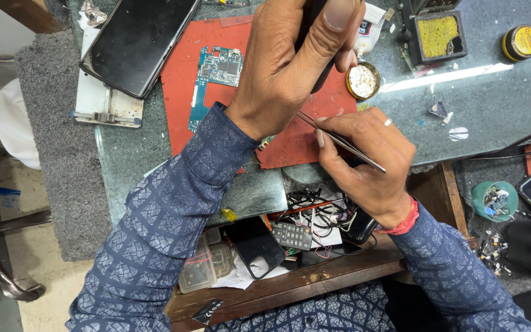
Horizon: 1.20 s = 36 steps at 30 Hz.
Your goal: The person uses a soldering iron and tweezers to work on a small circuit board placed on a red mat. They apply heat to specific points on the board and manipulate tiny components with tweezers. The person also handles a hot air gun and other small parts on the cluttered workbench.
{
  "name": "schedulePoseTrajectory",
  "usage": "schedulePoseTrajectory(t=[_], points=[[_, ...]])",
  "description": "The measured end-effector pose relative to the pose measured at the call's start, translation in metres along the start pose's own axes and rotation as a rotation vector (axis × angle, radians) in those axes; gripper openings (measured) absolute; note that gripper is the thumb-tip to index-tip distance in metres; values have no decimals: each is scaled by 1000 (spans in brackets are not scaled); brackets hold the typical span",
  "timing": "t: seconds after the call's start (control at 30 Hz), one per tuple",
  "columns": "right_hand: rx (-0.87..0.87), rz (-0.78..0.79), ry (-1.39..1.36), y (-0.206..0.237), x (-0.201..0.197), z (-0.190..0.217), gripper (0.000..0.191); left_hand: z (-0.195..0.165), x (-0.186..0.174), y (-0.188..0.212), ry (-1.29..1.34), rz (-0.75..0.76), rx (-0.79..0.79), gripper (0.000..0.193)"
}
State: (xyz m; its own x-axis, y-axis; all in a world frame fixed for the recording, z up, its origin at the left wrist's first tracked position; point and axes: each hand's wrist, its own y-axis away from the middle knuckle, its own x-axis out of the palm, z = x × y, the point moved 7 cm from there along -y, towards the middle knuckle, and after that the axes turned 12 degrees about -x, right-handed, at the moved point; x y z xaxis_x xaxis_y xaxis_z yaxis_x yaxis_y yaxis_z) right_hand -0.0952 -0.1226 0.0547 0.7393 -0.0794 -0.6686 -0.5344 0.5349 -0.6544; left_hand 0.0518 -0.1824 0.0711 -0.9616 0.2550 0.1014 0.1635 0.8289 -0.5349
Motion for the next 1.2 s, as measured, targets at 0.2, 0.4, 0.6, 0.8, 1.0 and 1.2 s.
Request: schedulePoseTrajectory(t=[0.2, 0.4, 0.6, 0.8, 1.0, 1.2], points=[[0, 8, -1, 0, 1, 0, 16, 2, 0, 0, 16, 9, -7, 47], [-4, 10, -7, -1, 1, 0, 16, 1, 0, 0, 16, 7, 2, 46], [-11, 12, -5, -1, 2, 0, 17, 0, 0, 0, 10, 7, 5, 46], [-6, 15, 2, 0, 1, -1, 16, 1, 0, 0, 15, 4, -7, 47], [-4, 11, -2, 0, 2, 0, 16, 3, 0, 0, 22, 5, -18, 46], [-1, 16, 0, 0, 2, 0, 16, 4, -1, 1, 7, -8, -23, 46]])
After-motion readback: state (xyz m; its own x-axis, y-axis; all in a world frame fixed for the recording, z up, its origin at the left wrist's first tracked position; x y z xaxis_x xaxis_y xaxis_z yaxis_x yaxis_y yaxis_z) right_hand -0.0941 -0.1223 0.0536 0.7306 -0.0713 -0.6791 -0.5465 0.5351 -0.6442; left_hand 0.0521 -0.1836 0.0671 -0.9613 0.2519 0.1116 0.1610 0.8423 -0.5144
